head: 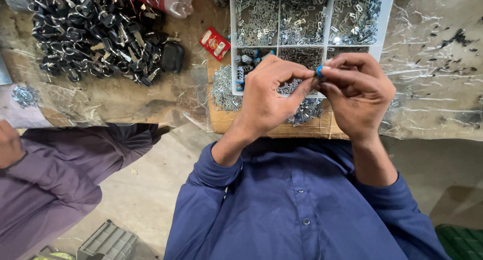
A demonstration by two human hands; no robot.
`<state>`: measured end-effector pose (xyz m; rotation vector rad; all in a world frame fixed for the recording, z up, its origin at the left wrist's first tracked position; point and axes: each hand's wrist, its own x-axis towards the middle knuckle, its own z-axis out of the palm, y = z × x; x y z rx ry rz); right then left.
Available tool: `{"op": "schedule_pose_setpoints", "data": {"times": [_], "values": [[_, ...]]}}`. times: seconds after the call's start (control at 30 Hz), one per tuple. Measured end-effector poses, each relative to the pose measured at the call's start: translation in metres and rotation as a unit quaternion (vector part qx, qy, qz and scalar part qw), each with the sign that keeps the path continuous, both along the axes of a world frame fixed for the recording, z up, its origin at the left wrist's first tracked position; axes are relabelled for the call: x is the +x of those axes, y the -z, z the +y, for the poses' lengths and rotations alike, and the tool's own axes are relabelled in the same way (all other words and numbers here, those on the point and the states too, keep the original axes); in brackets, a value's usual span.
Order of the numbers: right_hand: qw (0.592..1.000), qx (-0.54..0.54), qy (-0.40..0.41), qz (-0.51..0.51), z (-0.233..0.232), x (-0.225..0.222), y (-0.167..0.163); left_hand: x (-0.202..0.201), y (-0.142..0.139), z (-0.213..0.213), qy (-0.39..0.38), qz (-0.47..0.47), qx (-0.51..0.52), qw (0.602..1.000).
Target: The person repeatedly picks small metal key blanks from a compartmentalized tray and inserts them into a cylindrical blue-and-white holder. The person handles each unit one at a time, rotating the holder and adjusting the key blank with both hands. The workspace contains piles of keys and key blanks on a wooden table.
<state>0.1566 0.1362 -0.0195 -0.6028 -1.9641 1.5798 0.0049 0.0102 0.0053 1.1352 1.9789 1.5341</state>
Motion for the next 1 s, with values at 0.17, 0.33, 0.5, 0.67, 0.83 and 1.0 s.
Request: {"op": "schedule_pose_setpoints", "data": {"times": [0.17,0.33,0.5,0.67,0.83,1.0], "values": [[0.996,-0.077,0.030,0.017,0.002,-0.003,0.003,-0.005,0.006,0.003,-0.020,0.190,-0.036,0.981],[0.997,-0.075,0.030,0.008,0.004,-0.003,0.005,-0.004,0.009,0.008,0.026,0.215,-0.083,0.973],[0.997,-0.074,0.031,0.019,0.003,-0.004,0.005,-0.002,0.004,0.001,-0.015,0.040,0.003,0.999],[0.992,-0.114,0.024,0.040,0.000,-0.005,0.005,0.002,0.003,0.002,-0.010,0.056,0.026,0.998],[0.994,-0.104,0.016,0.043,-0.003,-0.005,0.005,0.003,0.006,0.003,-0.014,0.061,0.019,0.998],[0.999,-0.020,-0.011,0.025,-0.001,-0.003,0.004,-0.004,0.005,-0.002,0.009,0.058,0.006,0.998]]}}
